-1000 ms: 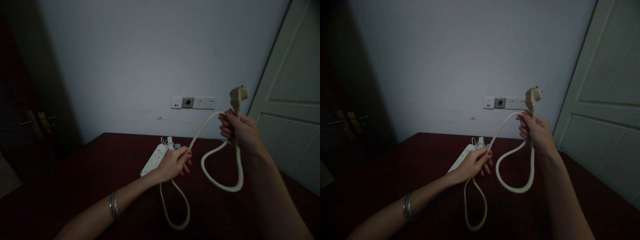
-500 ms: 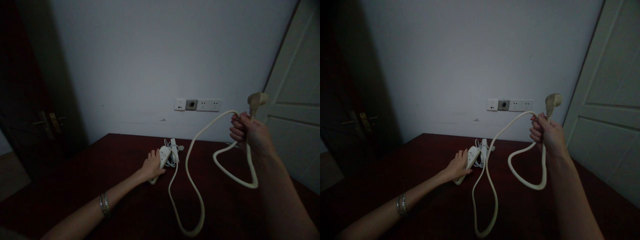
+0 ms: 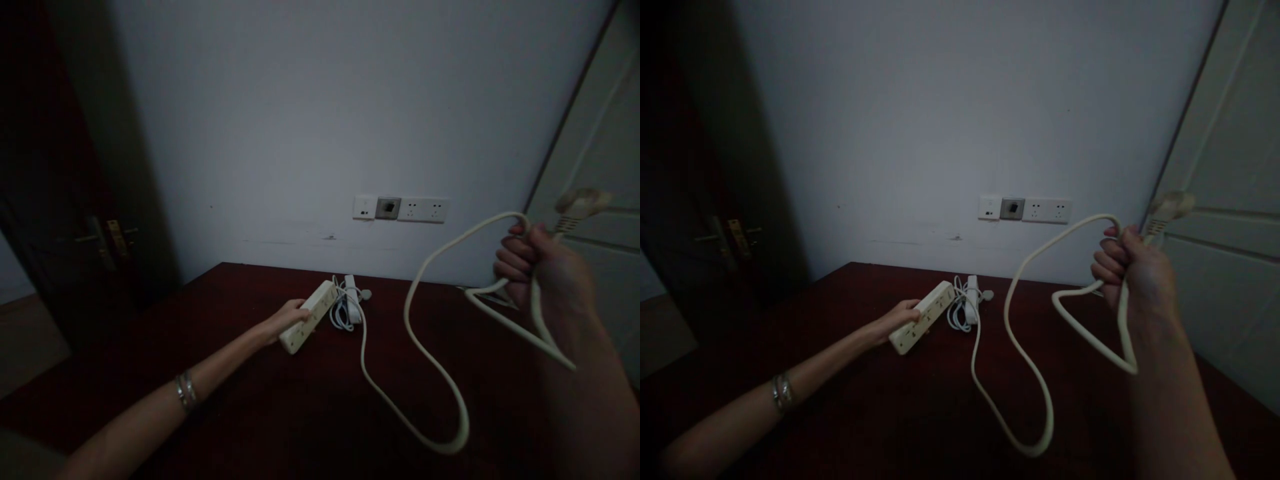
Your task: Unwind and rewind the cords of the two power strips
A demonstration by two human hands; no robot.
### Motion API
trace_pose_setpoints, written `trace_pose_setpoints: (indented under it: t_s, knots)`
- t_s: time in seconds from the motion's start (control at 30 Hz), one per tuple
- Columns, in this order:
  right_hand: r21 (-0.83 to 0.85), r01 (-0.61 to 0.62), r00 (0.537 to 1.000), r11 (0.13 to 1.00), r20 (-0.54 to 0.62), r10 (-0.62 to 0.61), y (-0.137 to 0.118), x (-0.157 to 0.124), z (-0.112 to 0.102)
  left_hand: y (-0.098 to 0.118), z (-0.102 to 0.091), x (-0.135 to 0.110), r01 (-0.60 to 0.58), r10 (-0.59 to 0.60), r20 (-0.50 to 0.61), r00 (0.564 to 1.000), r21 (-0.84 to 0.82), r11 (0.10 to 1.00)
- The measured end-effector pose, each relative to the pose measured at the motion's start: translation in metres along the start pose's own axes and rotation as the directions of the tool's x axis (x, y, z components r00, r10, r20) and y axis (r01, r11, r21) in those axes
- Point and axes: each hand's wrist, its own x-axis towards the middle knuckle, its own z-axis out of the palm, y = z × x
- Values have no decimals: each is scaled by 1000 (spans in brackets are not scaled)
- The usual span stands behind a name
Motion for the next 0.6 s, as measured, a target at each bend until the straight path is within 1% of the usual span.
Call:
trace_pose_setpoints:
  t_s: [0.03, 0.07, 0.1, 0.13, 0.17, 0.27, 0.37, 0.43, 0.47, 0.5, 0.53, 0.6]
  knots:
    - [18, -4, 1000, 1000, 5, 4, -2, 0, -2, -1, -7, -3, 44, -24, 115, 993, -177, 983]
    - [34, -12, 1000, 999, 9, 12, -4, 1, -4, -2, -13, -6, 105, -35, 218, 975, -319, 942]
    - [48, -21, 1000, 999, 13, 21, -5, 2, -7, -3, -18, -10, 162, -39, 290, 956, -413, 896]
    - [59, -29, 1000, 998, 10, 28, -6, 3, -10, -5, -22, -14, 197, -35, 335, 942, -463, 864]
    - [68, -31, 999, 997, 6, 31, -6, 5, -13, -6, -24, -17, 212, -27, 362, 932, -481, 850]
    - [107, -9, 1000, 994, 28, 6, -5, 13, -27, -8, -27, -27, 217, 9, 445, 895, -454, 864]
    - [167, 5, 997, 986, 76, -18, -3, 23, -44, -10, -28, -31, 277, 3, 559, 829, -416, 866]
    - [184, 8, 997, 983, 76, -23, -2, 27, -52, -15, -29, -30, 319, -17, 616, 788, -384, 866]
    - [182, 15, 997, 983, 67, -28, -2, 28, -54, -17, -30, -28, 329, -25, 631, 775, -369, 869]
    - [176, 24, 998, 984, 55, -34, -3, 28, -55, -21, -31, -26, 331, -32, 637, 770, -357, 873]
    - [165, 29, 998, 986, 45, -36, -4, 27, -55, -24, -31, -25, 326, -36, 632, 774, -350, 878]
    - [134, 32, 999, 990, 26, -36, -6, 24, -51, -29, -31, -21, 311, -47, 602, 797, -341, 887]
